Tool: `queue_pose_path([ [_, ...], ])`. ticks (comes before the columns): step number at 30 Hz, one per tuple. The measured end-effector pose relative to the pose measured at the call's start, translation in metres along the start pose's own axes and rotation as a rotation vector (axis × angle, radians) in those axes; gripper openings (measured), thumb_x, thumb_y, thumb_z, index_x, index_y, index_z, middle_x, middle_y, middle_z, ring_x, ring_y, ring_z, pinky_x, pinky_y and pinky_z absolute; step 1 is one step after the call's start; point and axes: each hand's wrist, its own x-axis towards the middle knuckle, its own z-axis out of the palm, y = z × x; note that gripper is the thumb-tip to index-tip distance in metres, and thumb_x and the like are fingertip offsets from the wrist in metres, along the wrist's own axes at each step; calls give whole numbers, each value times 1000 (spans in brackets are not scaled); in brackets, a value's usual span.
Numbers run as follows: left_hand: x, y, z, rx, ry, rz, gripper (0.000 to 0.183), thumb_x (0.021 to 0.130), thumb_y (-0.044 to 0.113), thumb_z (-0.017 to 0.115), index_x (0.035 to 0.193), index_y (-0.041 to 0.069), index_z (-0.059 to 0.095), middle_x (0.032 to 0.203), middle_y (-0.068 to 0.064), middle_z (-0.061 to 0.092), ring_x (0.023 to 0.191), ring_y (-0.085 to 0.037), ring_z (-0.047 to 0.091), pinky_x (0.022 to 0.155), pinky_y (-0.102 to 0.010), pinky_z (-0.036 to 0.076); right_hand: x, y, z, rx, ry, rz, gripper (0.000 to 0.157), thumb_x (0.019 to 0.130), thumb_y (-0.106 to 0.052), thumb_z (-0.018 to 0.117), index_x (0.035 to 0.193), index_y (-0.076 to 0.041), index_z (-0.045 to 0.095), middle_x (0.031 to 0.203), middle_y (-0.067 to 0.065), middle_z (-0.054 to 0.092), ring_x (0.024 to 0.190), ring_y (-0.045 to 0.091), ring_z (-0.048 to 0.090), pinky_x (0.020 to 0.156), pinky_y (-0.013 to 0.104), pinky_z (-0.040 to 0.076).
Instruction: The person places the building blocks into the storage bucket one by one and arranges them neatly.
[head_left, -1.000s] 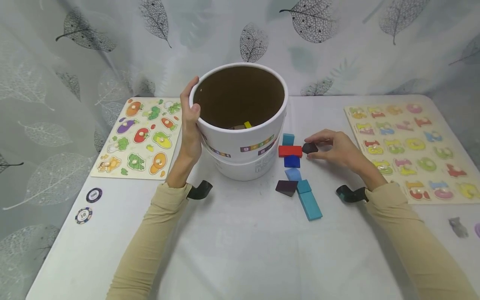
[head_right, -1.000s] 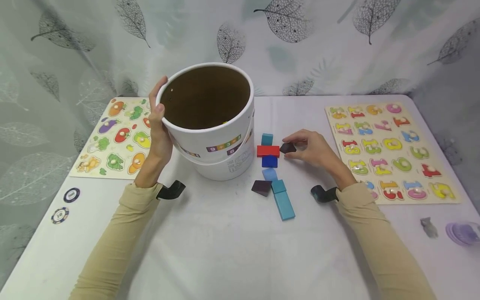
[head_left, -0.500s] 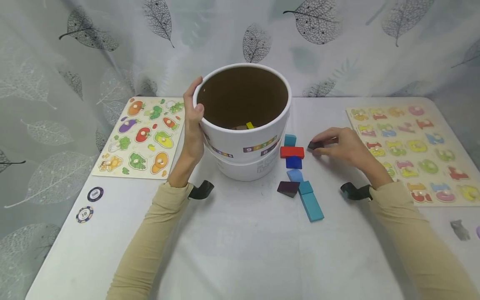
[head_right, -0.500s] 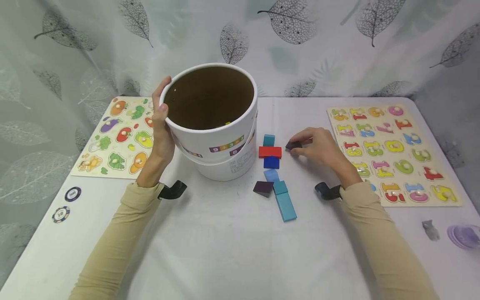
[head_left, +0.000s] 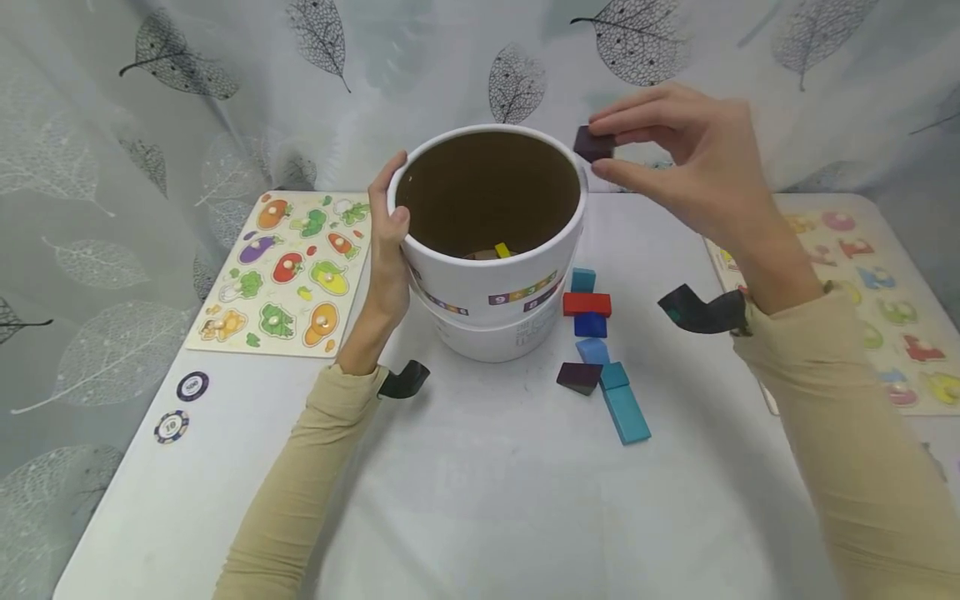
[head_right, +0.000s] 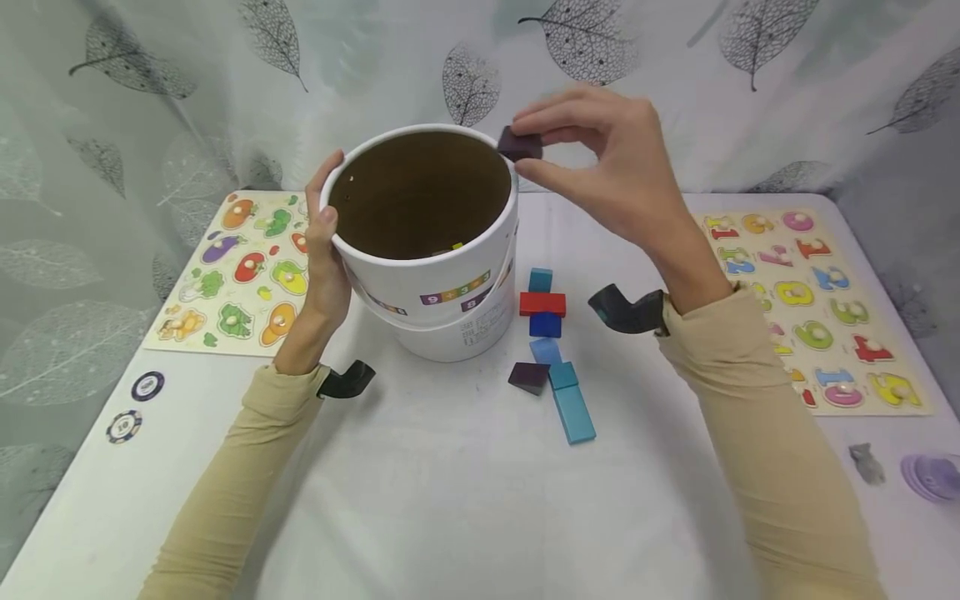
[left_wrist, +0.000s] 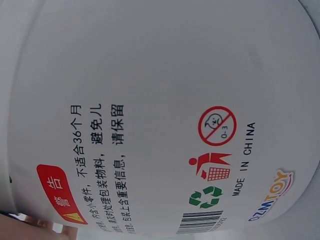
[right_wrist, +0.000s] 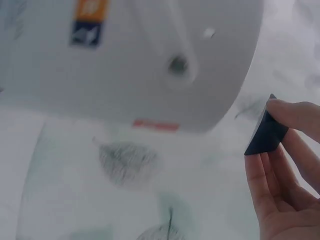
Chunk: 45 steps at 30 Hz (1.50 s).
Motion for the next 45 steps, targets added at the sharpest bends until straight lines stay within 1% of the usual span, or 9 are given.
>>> queue_pose_path([
  [4, 1, 0, 2, -9, -9, -1, 90, 80, 67, 48, 151, 14, 28, 144, -7, 44, 130, -23, 43, 111, -43, 32, 12, -16, 15, 96, -61, -77, 34, 75, 11, 74, 108, 6, 71, 110, -3, 68, 102, 16, 64, 95, 20, 49],
  [11, 0, 1, 3, 1, -5, -18, 95, 78, 70, 49, 151, 13, 27, 143, -9, 44, 129, -23, 43, 111, -43, 32, 12, -11, 29, 143, -87, -66, 35, 75, 10, 75, 109, 8, 70, 109, -4, 67, 103, 19, 63, 94, 20, 50],
  [17, -2, -1, 2, 12, 4, -18, 92, 79, 70, 48, 151, 15, 29, 143, -7, 45, 129, -22, 44, 110, -41, 33, 2, -3, 28, 173, -71, -46, 38, 76, 9, 75, 113, 5, 69, 110, 2, 68, 104, 17, 63, 95, 21, 50],
  [24, -1, -1, 2, -1, -3, -11, 89, 81, 66, 48, 151, 15, 28, 143, -9, 45, 130, -28, 43, 111, -48, 31, -22, 24, 12, 252, 27, -25, 37, 78, 12, 71, 115, 8, 67, 114, 9, 69, 106, 24, 63, 96, 22, 50],
  [29, 0, 2, 2, -1, 7, -21, 92, 78, 66, 49, 150, 13, 29, 143, -10, 45, 130, -27, 43, 112, -49, 30, -45, 57, 9, 168, 32, 118, 39, 80, 6, 72, 119, 1, 68, 117, 6, 67, 107, 15, 64, 95, 18, 49],
  [34, 0, 2, 2, -1, 8, -28, 93, 78, 67, 49, 151, 13, 28, 144, -10, 44, 130, -26, 43, 112, -48, 31, -63, 94, 16, 93, -98, 270, 38, 83, -2, 73, 121, -4, 67, 120, 4, 66, 107, 10, 64, 95, 16, 48],
  [39, 0, 0, 0, -10, 13, -25, 95, 77, 69, 50, 151, 13, 28, 144, -10, 44, 130, -24, 44, 111, -44, 31, -69, 124, 29, -6, -317, 391, 36, 86, -10, 72, 122, -13, 68, 123, 5, 64, 112, 14, 60, 105, 38, 46],
  [41, 0, 0, 0, -19, 7, -27, 96, 77, 70, 51, 151, 13, 28, 144, -10, 44, 130, -24, 43, 112, -44, 31, -69, 132, 34, -9, -381, 415, 36, 86, -5, 71, 121, -12, 68, 123, 7, 64, 115, 19, 58, 106, 48, 44],
  [45, 0, 0, -1, -13, 1, -32, 98, 76, 72, 51, 151, 13, 27, 144, -10, 43, 130, -24, 43, 112, -45, 31, -68, 140, 41, -24, -477, 426, 40, 82, 6, 69, 119, -10, 69, 124, 10, 63, 118, 26, 56, 103, 53, 45],
])
